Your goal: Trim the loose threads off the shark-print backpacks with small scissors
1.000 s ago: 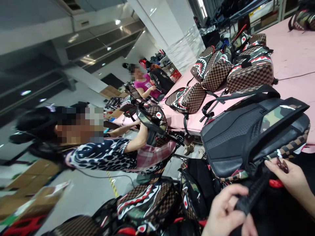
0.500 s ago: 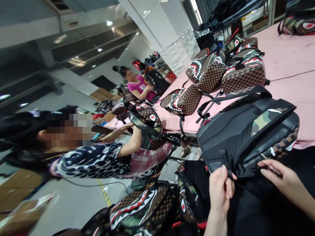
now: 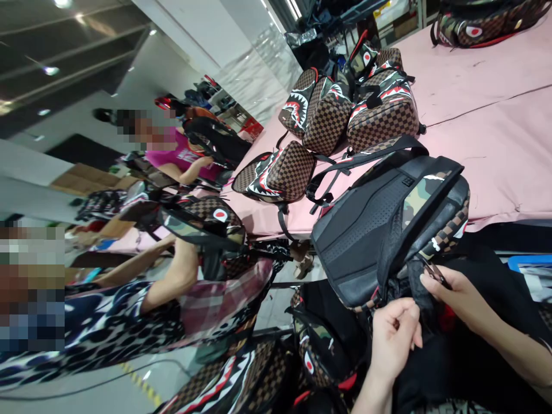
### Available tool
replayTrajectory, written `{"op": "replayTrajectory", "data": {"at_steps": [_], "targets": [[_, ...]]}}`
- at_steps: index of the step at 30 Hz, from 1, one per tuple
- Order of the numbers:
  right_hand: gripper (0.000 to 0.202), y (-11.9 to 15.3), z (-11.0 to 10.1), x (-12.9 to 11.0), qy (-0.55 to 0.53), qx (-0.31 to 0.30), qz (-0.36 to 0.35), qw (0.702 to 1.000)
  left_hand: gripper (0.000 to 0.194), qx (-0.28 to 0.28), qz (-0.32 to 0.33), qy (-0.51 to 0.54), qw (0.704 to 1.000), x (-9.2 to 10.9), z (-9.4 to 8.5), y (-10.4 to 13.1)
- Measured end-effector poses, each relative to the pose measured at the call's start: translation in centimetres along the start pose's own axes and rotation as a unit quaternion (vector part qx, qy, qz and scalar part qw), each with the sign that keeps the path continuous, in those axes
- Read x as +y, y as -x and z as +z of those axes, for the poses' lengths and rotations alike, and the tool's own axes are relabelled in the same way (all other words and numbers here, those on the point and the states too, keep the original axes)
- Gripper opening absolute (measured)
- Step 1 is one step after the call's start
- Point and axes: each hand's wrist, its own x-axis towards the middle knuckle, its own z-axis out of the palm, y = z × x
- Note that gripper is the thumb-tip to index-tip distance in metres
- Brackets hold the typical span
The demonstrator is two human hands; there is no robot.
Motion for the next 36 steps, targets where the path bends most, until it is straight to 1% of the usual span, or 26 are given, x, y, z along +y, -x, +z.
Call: {"op": "replayTrajectory", "data": {"at_steps": [2,5,7,9,10,12,15,18,21,23,26,31,33,36], "targets": [[0.031,0.3,-0.2,0.1,0.032,0.020,-0.034,0.999,0.041,0.035,0.004,0.020,0.999,-0.1,0.1,-0.1],[0.029,0.6,-0.6,0.4,0.108,0.079,-0.111,0.985,0.040,0.096,0.011,0.061,0.993,-0.1,0.3,-0.2],[0.023,0.6,-1.0,0.6,0.184,0.097,-0.194,0.959,0.040,0.120,0.015,0.078,0.990,0.0,0.2,-0.3],[0.019,0.5,-1.5,0.8,0.251,0.094,-0.273,0.924,0.040,0.130,0.021,0.087,0.987,0.0,0.1,-0.4],[0.018,0.4,-1.7,0.8,0.276,0.091,-0.300,0.908,0.040,0.132,0.025,0.087,0.987,-0.1,0.0,-0.4],[0.017,0.3,-2.1,0.8,0.313,0.086,-0.325,0.888,0.040,0.131,0.036,0.077,0.988,-0.5,-0.2,-0.5],[0.017,0.4,-2.4,0.6,0.343,0.068,-0.332,0.876,0.039,0.136,0.058,0.042,0.988,-1.2,-0.4,-0.7],[0.020,0.6,-2.4,0.6,0.355,0.037,-0.324,0.876,0.035,0.131,0.067,0.011,0.989,-1.5,-0.3,-0.8],[0.021,0.7,-2.1,0.7,0.357,0.019,-0.311,0.881,0.035,0.100,0.067,-0.003,0.993,-1.4,-0.2,-0.8],[0.022,0.7,-2.0,0.7,0.348,0.015,-0.303,0.887,0.034,0.091,0.072,-0.011,0.993,-1.2,-0.1,-0.7],[0.021,0.6,-1.9,0.7,0.327,0.008,-0.295,0.898,0.029,0.096,0.077,-0.032,0.992,-1.0,-0.1,-0.5],[0.014,0.5,-1.8,0.7,0.297,0.005,-0.312,0.903,0.026,0.105,0.086,-0.081,0.987,-1.0,-0.2,-0.3],[0.012,0.4,-1.9,0.7,0.280,0.010,-0.301,0.912,0.028,0.107,0.088,-0.071,0.988,-1.1,-0.2,-0.3],[0.011,0.4,-2.2,0.7,0.259,0.023,-0.274,0.926,0.033,0.110,0.075,-0.024,0.991,-1.0,-0.3,-0.6]]}}
